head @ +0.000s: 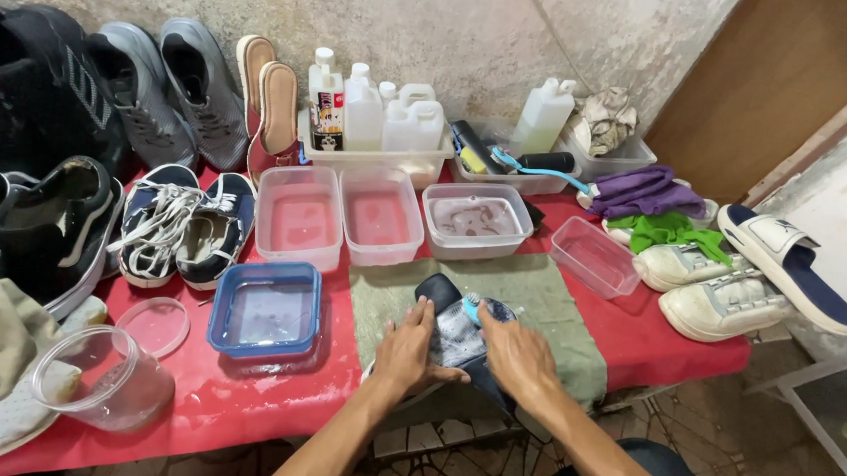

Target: The person is using a toothbrush to scrub cleaning solution onto a blue sandal, systematically cleaning the outer surface.

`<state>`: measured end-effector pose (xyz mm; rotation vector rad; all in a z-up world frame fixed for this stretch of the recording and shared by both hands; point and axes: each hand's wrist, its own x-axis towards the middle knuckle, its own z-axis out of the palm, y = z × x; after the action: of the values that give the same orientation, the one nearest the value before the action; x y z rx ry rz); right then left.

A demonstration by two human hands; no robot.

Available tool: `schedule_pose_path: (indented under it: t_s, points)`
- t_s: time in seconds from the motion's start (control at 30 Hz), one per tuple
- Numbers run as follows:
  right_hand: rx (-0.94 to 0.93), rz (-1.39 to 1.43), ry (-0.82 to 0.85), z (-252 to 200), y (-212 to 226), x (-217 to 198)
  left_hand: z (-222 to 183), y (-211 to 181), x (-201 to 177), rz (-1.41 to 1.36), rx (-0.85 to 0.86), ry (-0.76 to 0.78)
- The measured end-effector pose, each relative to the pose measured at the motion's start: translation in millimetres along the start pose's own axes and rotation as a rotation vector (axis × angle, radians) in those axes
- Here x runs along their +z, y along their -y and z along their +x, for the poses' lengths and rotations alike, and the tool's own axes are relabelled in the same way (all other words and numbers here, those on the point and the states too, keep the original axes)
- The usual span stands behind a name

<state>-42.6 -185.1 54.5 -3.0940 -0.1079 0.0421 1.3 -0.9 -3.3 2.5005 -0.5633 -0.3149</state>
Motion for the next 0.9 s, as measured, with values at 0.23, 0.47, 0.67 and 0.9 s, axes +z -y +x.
schedule_pose_path:
  t_s: [0.23,0.47,0.67,0.9]
  points:
    - [0.112,-0.034,0.114,-1.1,9.9,-16.7,3.6,2.4,2.5,0.018,0.014,-0.044]
    - [0.114,0.127,0.191,-17.3,-1.1,-38.7,-12.5,-9.2,-17.0,-0.002,0.017,-0.015]
    - [0.083,-0.054,0.151,-31.0,-26.0,-7.8,-2.7,-3.2,-0.8,0.045,-0.025,-0.015]
    - [0.053,-0.089,0.113,-20.7,-42.5,4.0,-0.3,-1.7,-0.6,0.044,-0.028,0.005]
